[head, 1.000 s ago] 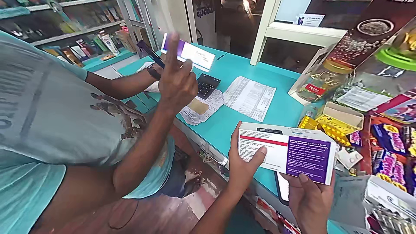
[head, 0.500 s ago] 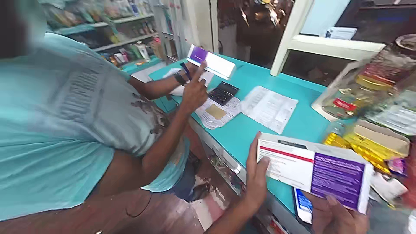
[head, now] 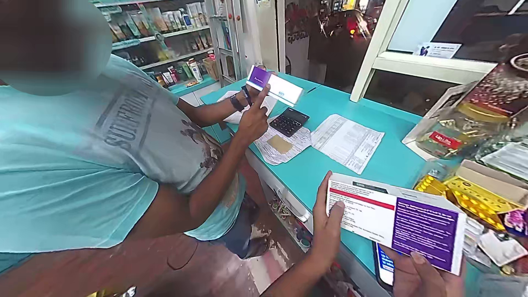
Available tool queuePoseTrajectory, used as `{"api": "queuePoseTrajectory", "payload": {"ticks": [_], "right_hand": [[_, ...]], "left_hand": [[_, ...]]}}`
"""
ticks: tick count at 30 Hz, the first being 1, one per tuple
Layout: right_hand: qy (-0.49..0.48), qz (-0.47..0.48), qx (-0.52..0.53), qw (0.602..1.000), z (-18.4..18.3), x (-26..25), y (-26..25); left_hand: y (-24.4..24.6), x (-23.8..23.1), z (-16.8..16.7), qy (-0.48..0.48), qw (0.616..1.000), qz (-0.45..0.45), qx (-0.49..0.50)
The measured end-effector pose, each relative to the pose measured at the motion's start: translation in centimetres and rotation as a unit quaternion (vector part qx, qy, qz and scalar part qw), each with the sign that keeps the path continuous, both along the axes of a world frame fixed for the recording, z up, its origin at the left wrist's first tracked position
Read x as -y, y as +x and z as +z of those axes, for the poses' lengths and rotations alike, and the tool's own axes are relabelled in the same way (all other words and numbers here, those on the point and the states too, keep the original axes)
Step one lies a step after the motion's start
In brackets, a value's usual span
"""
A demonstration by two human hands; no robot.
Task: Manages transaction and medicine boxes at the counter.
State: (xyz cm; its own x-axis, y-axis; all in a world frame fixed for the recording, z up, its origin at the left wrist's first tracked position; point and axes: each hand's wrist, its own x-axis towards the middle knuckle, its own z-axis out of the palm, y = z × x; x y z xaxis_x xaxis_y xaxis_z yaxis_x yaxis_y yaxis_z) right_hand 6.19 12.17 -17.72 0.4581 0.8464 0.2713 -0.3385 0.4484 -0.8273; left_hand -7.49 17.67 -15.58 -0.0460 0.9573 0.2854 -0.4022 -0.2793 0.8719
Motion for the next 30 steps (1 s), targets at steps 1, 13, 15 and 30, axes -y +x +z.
{"api": "queuePoseTrajectory", "payload": {"ticks": [1, 13, 15, 30], "right_hand": [[0.000, 0.000, -0.004, 1.000, 0.01, -0.03, -0.08], [-0.029, -0.015, 0.015, 0.999, 0.47, -0.08, -0.75], [-0.024, -0.015, 0.006, 1.000, 0.26, -0.11, -0.77], [-0.035, -0.021, 0.000, 0.999, 0.21, 0.01, -0.27]], "left_hand": [[-0.07, 0.02, 0.05, -0.006, 1.000, 0.001, 0.000], [-0.71, -0.08, -0.73, -0.022, 1.000, 0.001, -0.013], [-0.69, -0.06, -0.77, -0.029, 0.999, 0.005, -0.018], [-0.06, -0.12, -0.57, -0.030, 0.999, 0.003, -0.028]]}}
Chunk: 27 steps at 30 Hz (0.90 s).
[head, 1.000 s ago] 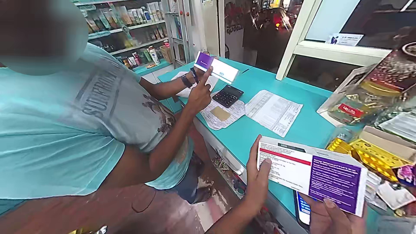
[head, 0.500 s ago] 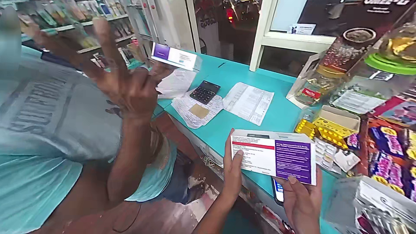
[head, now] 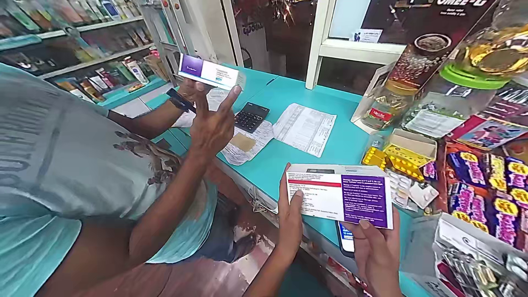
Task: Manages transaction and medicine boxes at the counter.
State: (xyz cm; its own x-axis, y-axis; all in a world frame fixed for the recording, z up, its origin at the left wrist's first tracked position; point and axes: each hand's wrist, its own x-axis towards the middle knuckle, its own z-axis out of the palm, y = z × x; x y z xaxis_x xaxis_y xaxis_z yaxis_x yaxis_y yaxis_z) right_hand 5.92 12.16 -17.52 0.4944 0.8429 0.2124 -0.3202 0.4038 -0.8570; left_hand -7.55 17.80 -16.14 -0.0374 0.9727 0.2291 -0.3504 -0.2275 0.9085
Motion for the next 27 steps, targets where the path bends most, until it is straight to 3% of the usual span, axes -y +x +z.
{"api": "queuePoseTrajectory", "payload": {"ticks": [21, 24, 26, 27], "right_hand": [[-0.017, -0.027, 0.021, 0.999, 0.9, 0.6, 1.0], [-0.009, -0.029, 0.019, 0.999, 0.9, 0.3, 1.2], [0.006, -0.035, 0.010, 0.999, 0.8, 0.3, 1.1], [0.017, -0.038, 0.011, 0.999, 1.0, 0.1, 1.3]], "left_hand": [[1.5, -0.1, 0.1, -0.021, 1.000, -0.016, 0.014], [1.1, -0.2, 0.0, 0.005, 0.997, 0.012, -0.070], [-0.4, 0.6, 0.8, 0.101, 0.976, 0.080, -0.175], [-1.0, 1.3, 2.8, 0.147, 0.961, 0.116, -0.203]]}}
